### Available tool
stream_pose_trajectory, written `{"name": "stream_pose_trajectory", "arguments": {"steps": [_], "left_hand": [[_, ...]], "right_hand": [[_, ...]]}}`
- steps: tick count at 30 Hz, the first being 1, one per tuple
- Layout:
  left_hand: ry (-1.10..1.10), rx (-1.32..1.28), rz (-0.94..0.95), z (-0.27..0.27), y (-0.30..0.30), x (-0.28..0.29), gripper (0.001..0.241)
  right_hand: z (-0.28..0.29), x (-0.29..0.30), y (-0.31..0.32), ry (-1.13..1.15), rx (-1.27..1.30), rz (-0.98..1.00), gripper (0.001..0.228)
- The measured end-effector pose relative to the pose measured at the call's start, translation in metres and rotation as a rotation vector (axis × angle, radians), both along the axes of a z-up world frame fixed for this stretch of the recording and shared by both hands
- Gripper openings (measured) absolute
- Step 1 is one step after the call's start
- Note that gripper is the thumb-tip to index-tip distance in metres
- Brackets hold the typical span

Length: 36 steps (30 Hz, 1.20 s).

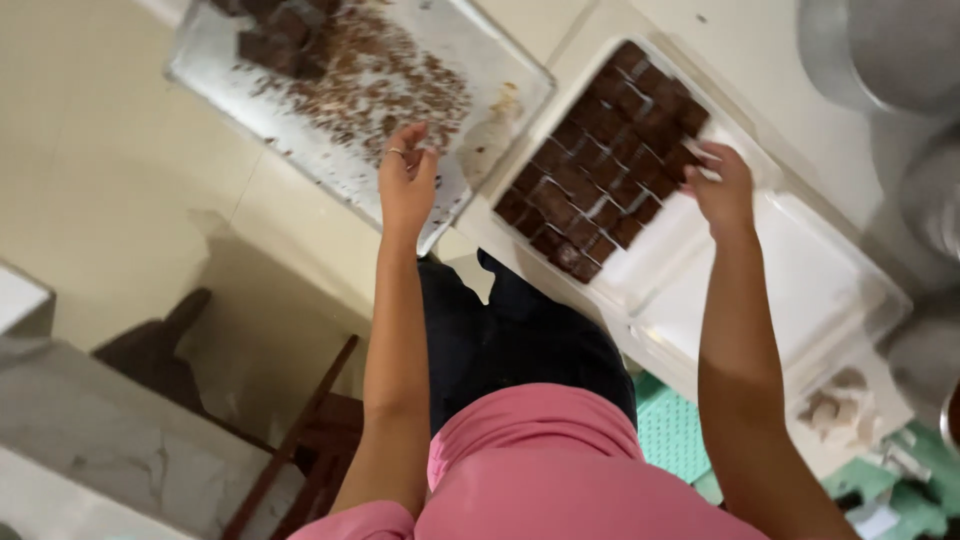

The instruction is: Packing brownies from a baking tray into a styrofoam container.

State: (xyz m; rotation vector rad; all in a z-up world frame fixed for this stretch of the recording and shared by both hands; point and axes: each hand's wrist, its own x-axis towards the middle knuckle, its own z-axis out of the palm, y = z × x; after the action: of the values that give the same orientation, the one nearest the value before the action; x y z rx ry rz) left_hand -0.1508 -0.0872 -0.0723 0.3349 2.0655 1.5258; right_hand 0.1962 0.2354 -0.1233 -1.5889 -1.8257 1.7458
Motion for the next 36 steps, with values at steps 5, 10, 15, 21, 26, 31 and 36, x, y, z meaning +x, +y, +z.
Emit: {"name": "stream_pose_trajectory", "arguments": {"steps": [5,10,15,21,26,31,36], "left_hand": [[0.100,-0.057,0.151,-0.018,-0.052,-0.051,0.034],[0.396,-0.527,0.214,-0.037,-0.079,-0.141,0.055],[0.588,-0.739,0.124,-0.043,-0.073,-0.225,0.089],[0.884,-0.808,-0.241,-0.097,-0.096,-0.285,0.079],[0.839,-0.750,-0.258,-0.048,-0.086,-0.277,0.070],[0.886,-0.767,-0.296,-0.033,-0.100,-0.269,0.050],[0.652,-0.699,-0.226,-0.023,-0.119,-0.250,0.054]], "right_hand": [[-0.010,0.007,-0.006,-0.085,0.118,-0.046,0.030],[0.000,0.010,-0.017,-0.185,0.220,-0.086,0.033],[0.013,0.030,-0.030,-0.183,0.565,-0.050,0.036],[0.049,0.051,-0.059,-0.274,0.622,-0.013,0.034],[0.057,0.047,-0.075,-0.304,0.581,-0.033,0.034],[0.064,0.026,-0.087,-0.241,0.556,-0.024,0.034],[0.065,0.001,-0.094,-0.166,0.573,0.017,0.032]]}}
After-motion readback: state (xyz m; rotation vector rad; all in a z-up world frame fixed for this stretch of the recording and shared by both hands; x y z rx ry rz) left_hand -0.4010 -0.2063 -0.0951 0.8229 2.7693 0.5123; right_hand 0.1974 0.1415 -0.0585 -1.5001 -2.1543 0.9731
